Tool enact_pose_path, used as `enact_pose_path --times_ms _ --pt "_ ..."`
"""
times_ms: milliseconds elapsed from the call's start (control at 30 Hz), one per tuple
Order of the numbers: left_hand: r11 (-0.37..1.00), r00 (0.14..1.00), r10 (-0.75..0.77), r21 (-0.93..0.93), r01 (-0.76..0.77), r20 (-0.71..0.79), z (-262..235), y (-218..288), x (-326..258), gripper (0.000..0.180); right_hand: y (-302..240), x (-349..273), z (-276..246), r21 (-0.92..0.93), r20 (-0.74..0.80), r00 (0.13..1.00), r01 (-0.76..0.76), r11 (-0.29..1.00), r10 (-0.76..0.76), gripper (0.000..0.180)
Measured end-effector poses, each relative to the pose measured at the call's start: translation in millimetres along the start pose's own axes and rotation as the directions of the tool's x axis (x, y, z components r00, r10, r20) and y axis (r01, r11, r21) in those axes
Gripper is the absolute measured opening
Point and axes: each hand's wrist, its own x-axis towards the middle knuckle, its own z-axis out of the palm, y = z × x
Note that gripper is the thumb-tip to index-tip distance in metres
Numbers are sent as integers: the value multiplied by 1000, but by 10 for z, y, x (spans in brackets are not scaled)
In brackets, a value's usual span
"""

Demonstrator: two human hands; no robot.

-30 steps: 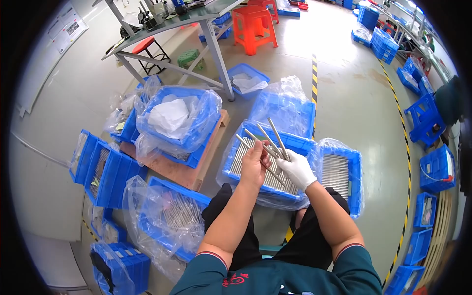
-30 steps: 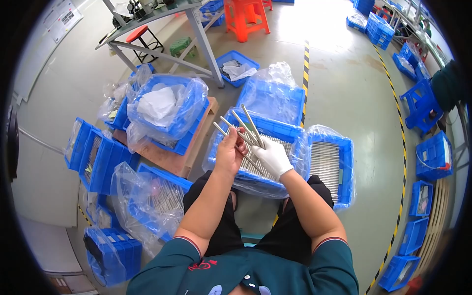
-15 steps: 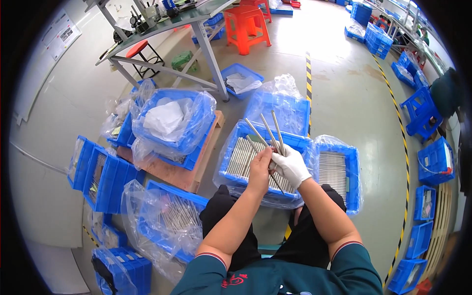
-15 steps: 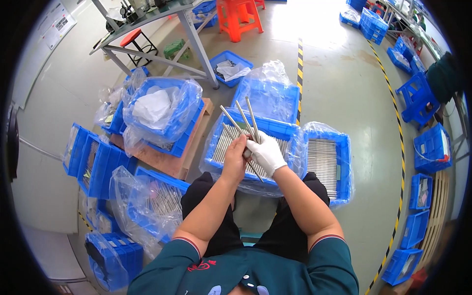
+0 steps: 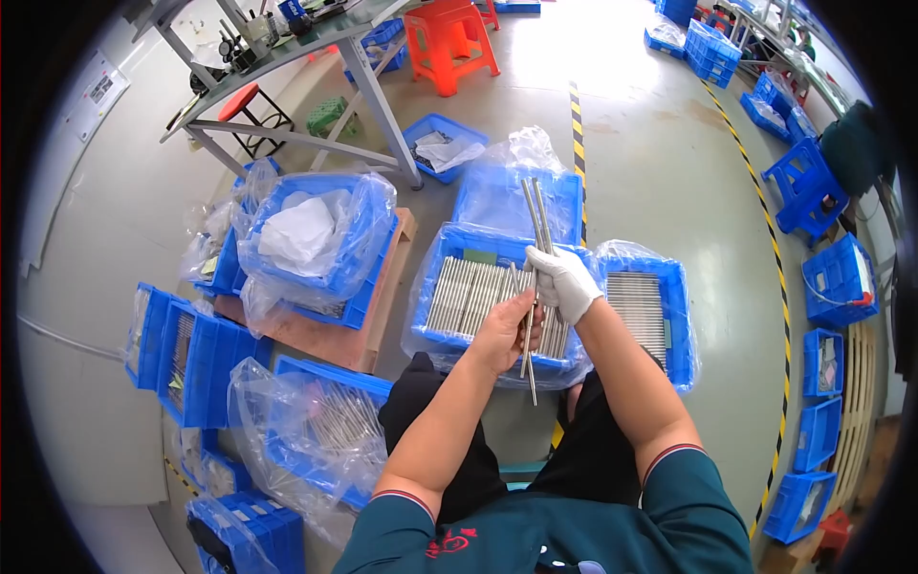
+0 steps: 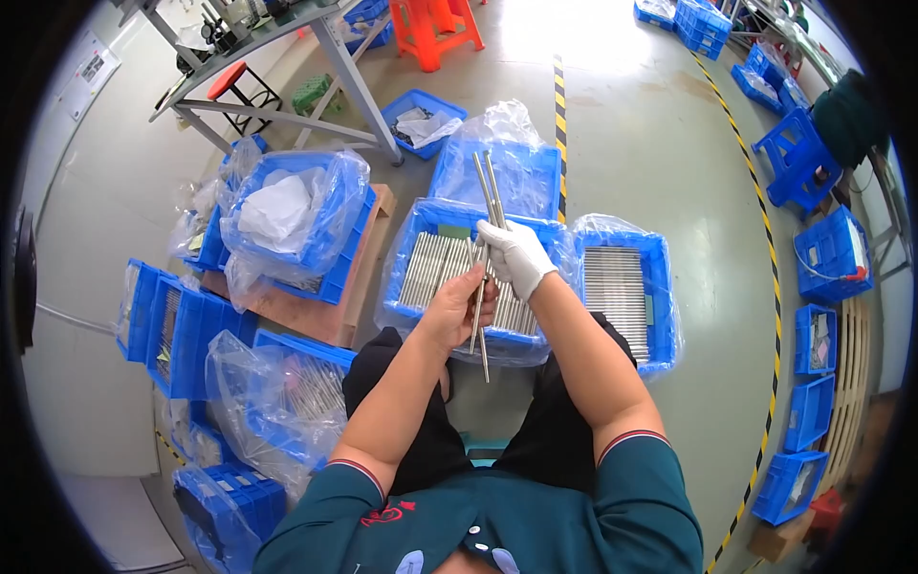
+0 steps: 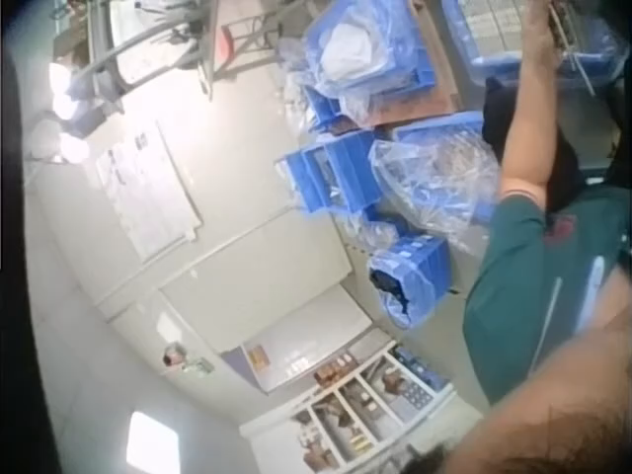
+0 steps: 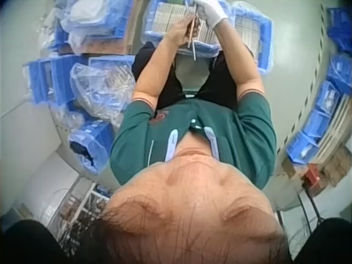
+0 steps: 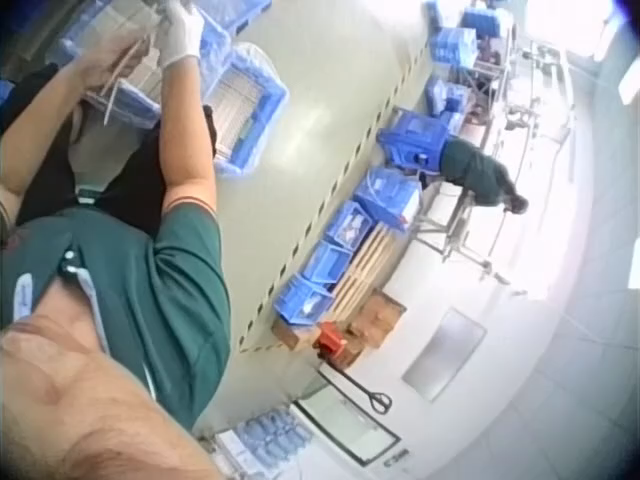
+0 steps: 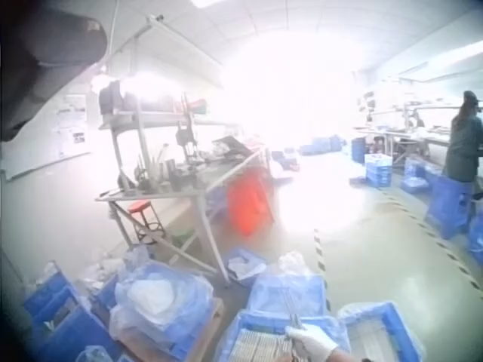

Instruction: Inspect and sort long metal rods into plastic storage bins.

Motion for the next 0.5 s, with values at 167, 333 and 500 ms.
enact_pose_path --times_ms 167,333,500 --pt "989 987 -144 53 141 74 154 -40 -163 33 -56 459 -493 40 -447 868 261 965 -216 28" --pt "997 990 -40 -56 48 136 -40 157 -162 35 -177 402 -820 204 -343 932 191 960 -113 30" --pt "981 977 71 -190 -32 201 -46 196 -63 37 38 49 -146 -227 -46 999 -8 974 -2 27"
